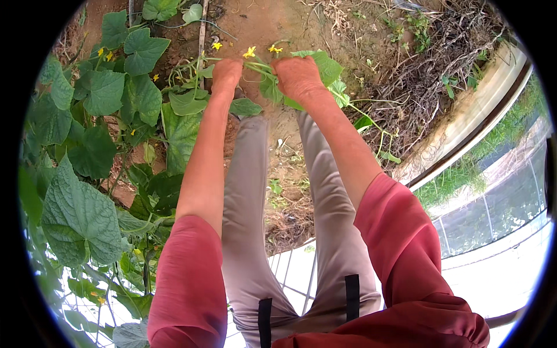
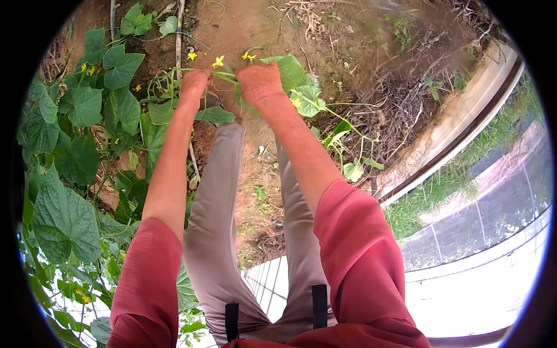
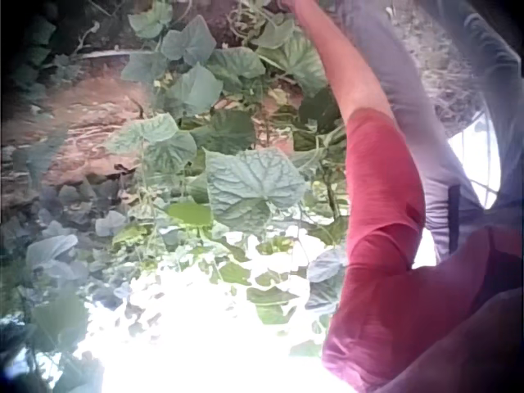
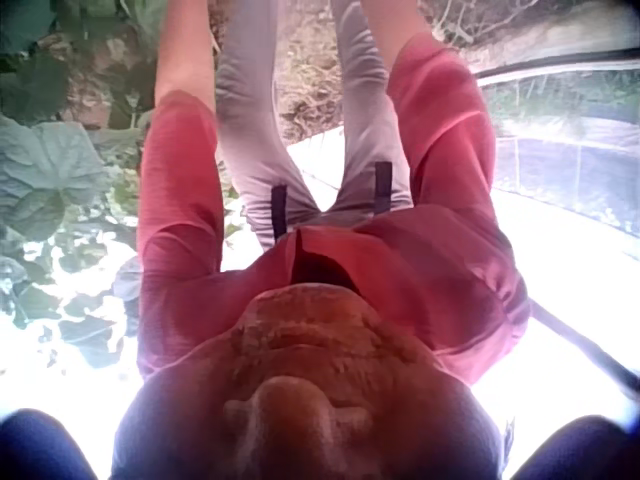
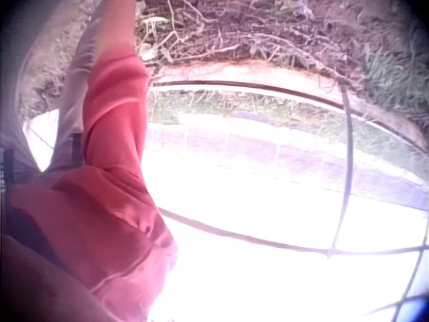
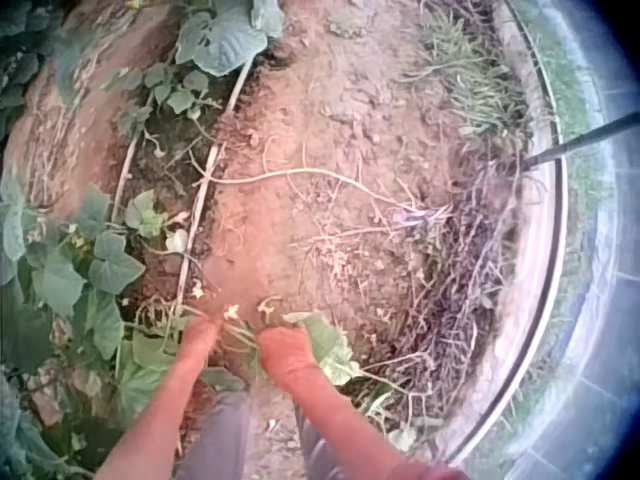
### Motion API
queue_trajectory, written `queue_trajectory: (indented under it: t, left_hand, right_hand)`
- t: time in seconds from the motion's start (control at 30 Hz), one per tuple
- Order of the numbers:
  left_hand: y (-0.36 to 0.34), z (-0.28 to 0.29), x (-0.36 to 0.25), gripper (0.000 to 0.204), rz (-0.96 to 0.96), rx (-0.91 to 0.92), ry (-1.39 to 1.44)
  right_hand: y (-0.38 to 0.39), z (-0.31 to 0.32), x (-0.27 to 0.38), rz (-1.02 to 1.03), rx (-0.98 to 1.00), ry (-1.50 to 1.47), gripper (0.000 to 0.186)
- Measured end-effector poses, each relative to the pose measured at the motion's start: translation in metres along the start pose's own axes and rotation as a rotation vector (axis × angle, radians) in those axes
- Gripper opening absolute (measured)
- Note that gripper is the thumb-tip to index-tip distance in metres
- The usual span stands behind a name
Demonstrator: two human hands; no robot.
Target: The person tends to cucumber plants in a greenhouse by hand. They untie a green string from a support structure and then proceed to tie the plant stems to the string for support. The person moves along the row, adjusting leaves and securing the vines.
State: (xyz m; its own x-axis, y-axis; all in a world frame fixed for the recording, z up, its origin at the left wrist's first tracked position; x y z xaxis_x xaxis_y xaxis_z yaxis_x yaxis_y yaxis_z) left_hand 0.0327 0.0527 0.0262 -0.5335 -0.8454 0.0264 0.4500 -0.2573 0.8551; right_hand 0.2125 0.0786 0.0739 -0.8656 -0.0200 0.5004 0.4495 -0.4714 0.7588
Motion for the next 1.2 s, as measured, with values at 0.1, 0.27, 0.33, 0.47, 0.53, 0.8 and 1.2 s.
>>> queue_trajectory:
  t: [0.1,0.27,0.33,0.47,0.53,0.8,1.2]
  left_hand:
    - [-0.027,0.013,0.014,0.024,0.121,0.046,0.157]
    - [0.024,0.043,-0.02,0.024,-1.019,-0.661,-0.718]
    - [0.047,0.032,-0.04,0.032,-1.119,-0.348,-0.649]
    - [0.054,-0.004,-0.057,0.04,-1.1,-0.113,-0.847]
    - [0.03,-0.015,-0.061,0.025,-1.012,-0.004,-0.844]
    - [0.001,-0.009,-0.061,0.017,-0.754,0.28,-0.661]
    - [-0.009,0.017,-0.082,0.028,-0.7,0.47,-0.406]
  right_hand:
    - [-0.005,-0.001,-0.009,-0.053,0.041,-0.017,0.019]
    - [-0.011,-0.009,-0.061,0.089,-0.017,-0.377,0.018]
    - [-0.015,0.001,-0.056,0.09,0.013,-0.366,0.018]
    - [-0.018,0.015,-0.054,0.164,-0.05,-0.418,0.02]
    - [-0.012,0.023,-0.062,0.17,-0.137,-0.685,0.021]
    - [0.061,0.057,-0.155,-0.153,-0.614,-0.504,0.021]
    - [0.08,-0.034,-0.182,-0.219,-0.099,-0.114,0.017]
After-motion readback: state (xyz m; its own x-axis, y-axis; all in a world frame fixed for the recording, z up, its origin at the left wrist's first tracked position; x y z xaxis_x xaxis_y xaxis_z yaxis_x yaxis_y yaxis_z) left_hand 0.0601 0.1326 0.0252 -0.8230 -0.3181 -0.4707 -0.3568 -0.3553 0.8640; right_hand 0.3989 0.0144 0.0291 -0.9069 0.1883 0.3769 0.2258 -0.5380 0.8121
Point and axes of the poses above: each hand's wrist, its own y-axis away from the middle knuckle, its own z-axis out of the back of the hand, x = y × z, the point moved 2 cm from there along -y, towards the middle knuckle, and after that the axes turned 13 degrees about -y, right-handed, at the moved point
